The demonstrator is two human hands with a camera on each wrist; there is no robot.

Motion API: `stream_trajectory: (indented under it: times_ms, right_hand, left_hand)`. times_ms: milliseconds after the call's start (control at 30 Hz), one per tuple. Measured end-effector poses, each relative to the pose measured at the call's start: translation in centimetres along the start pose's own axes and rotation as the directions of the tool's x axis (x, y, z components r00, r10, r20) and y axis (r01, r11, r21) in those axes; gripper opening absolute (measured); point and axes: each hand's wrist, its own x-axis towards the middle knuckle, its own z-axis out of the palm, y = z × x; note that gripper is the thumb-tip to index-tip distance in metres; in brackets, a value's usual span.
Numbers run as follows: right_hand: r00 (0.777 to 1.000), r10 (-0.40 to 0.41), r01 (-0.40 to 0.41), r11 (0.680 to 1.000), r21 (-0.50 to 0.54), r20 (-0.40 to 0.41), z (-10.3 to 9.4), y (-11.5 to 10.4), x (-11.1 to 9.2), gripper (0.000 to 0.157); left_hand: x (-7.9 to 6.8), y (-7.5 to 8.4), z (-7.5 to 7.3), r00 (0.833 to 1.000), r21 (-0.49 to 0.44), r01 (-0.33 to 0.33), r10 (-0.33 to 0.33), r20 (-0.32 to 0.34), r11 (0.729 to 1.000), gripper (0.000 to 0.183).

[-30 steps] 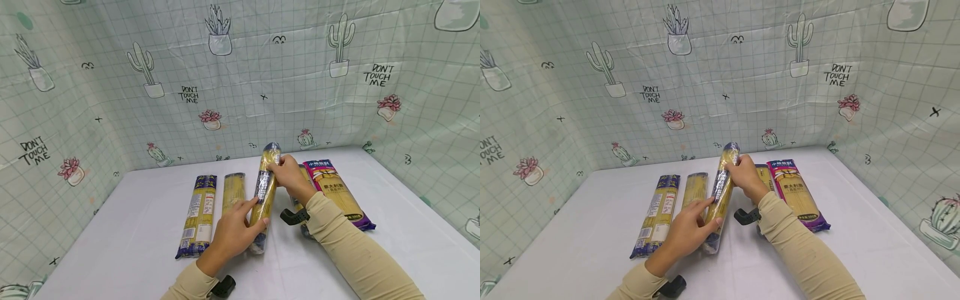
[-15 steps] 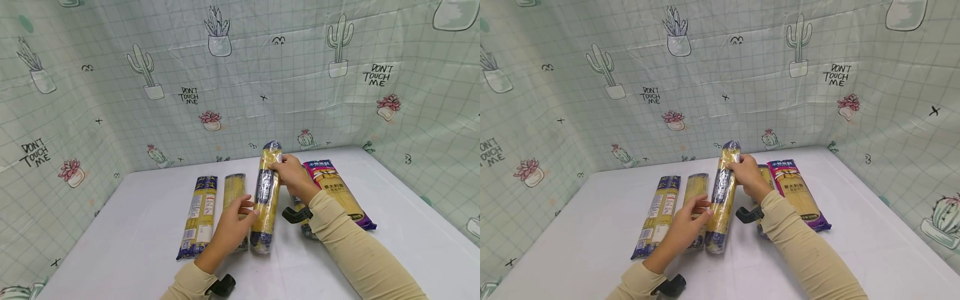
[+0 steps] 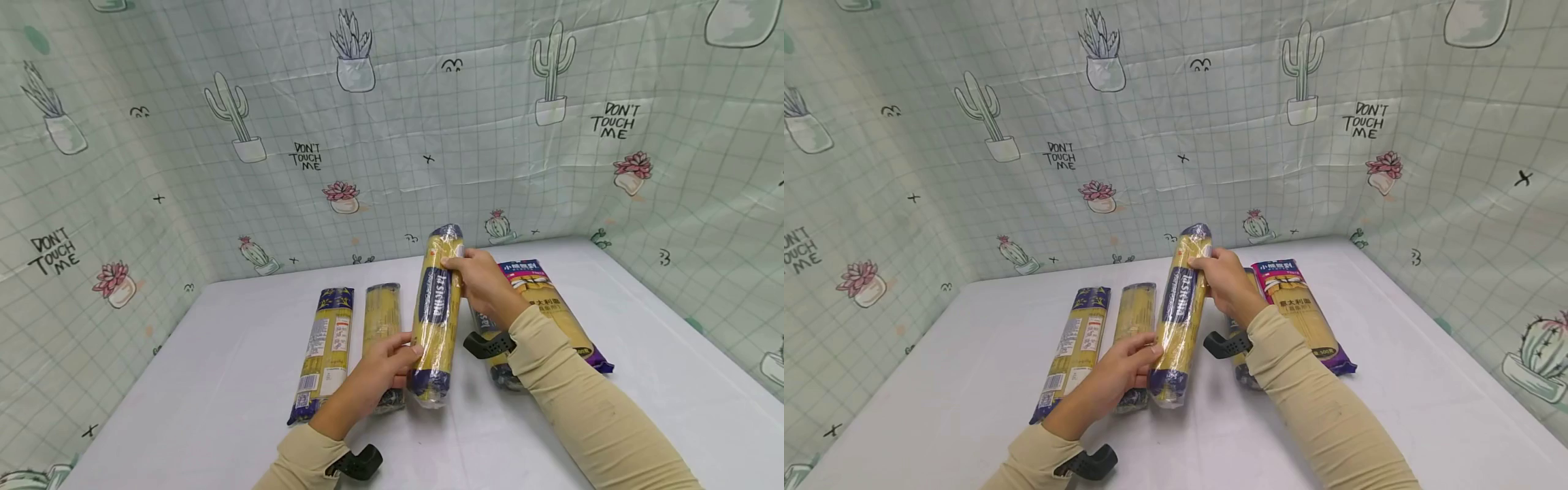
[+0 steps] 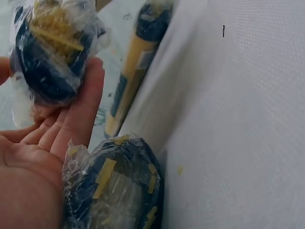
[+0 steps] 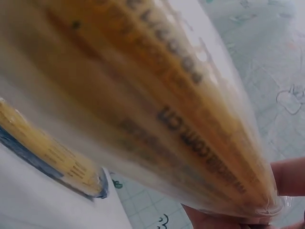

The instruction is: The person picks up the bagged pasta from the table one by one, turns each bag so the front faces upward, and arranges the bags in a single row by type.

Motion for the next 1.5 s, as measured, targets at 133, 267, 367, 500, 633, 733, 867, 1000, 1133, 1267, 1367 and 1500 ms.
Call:
stream_trajectory:
  times_ms: [133,267,367,500,633,733,867,1000,1133,1267,1367,1500]
  right_hand:
    - [1.0,-0.004,0.004,1.0,0.016,0.021,0.0,0.3,0.1,0.05]
    - [0.999,-0.008,0.007,1.0,0.022,0.046,-0.1,0.5,0.2,0.051]
    - [0.998,-0.016,0.014,1.0,0.025,0.064,-0.2,0.6,0.3,0.051]
    - [0.995,-0.027,0.024,0.999,0.026,0.096,-0.2,0.7,0.4,0.051]
    - [0.992,-0.024,0.023,1.0,0.007,0.125,-0.5,0.7,0.5,0.052]
    - [0.989,-0.022,0.025,0.999,-0.023,0.146,-0.7,0.6,0.4,0.054]
    - [0.99,-0.021,0.035,0.995,-0.095,0.141,-1.0,0.3,0.3,0.054]
    - [0.994,-0.037,0.061,0.971,-0.233,0.106,-1.2,0.1,0.3,0.052]
    - [0.992,-0.071,0.1,0.946,-0.309,0.104,-1.3,0.0,0.4,0.062]
    - [0.986,-0.089,0.129,0.941,-0.312,0.139,-1.2,0.0,0.4,0.089]
    - [0.98,-0.092,0.146,0.934,-0.325,0.174,-1.3,0.1,0.3,0.096]
    - [0.977,-0.096,0.157,0.931,-0.331,0.193,-1.3,0.2,0.3,0.094]
  left_hand:
    - [-0.1,-0.1,-0.1,1.0,-0.033,-0.002,0.003,0.022,0.999,0.056]
    - [0.1,-0.1,0.0,0.999,-0.037,-0.041,0.042,0.006,0.998,0.055]
    - [0.1,-0.2,0.1,0.998,-0.023,-0.059,0.059,-0.013,0.998,0.053]
    - [0.0,-0.3,0.0,0.996,-0.032,-0.081,0.08,-0.025,0.996,0.05]
    - [0.0,-0.3,0.2,0.994,-0.032,-0.107,0.106,-0.026,0.994,0.05]
    - [0.0,-0.4,0.3,0.991,-0.018,-0.132,0.131,-0.033,0.991,0.05]
    - [0.1,-0.5,0.3,0.987,-0.009,-0.152,0.152,-0.048,0.988,0.05]
    - [0.1,-0.4,0.5,0.986,0.002,-0.152,0.152,-0.073,0.988,0.051]
    - [0.0,-0.4,0.6,0.983,0.018,-0.154,0.155,-0.1,0.988,0.053]
    - [0.1,-0.4,0.7,0.982,0.029,-0.141,0.144,-0.123,0.99,0.053]
    - [0.2,-0.4,0.6,0.981,0.045,-0.136,0.141,-0.132,0.99,0.052]
    - [0.2,-0.5,0.6,0.98,0.051,-0.145,0.151,-0.128,0.988,0.053]
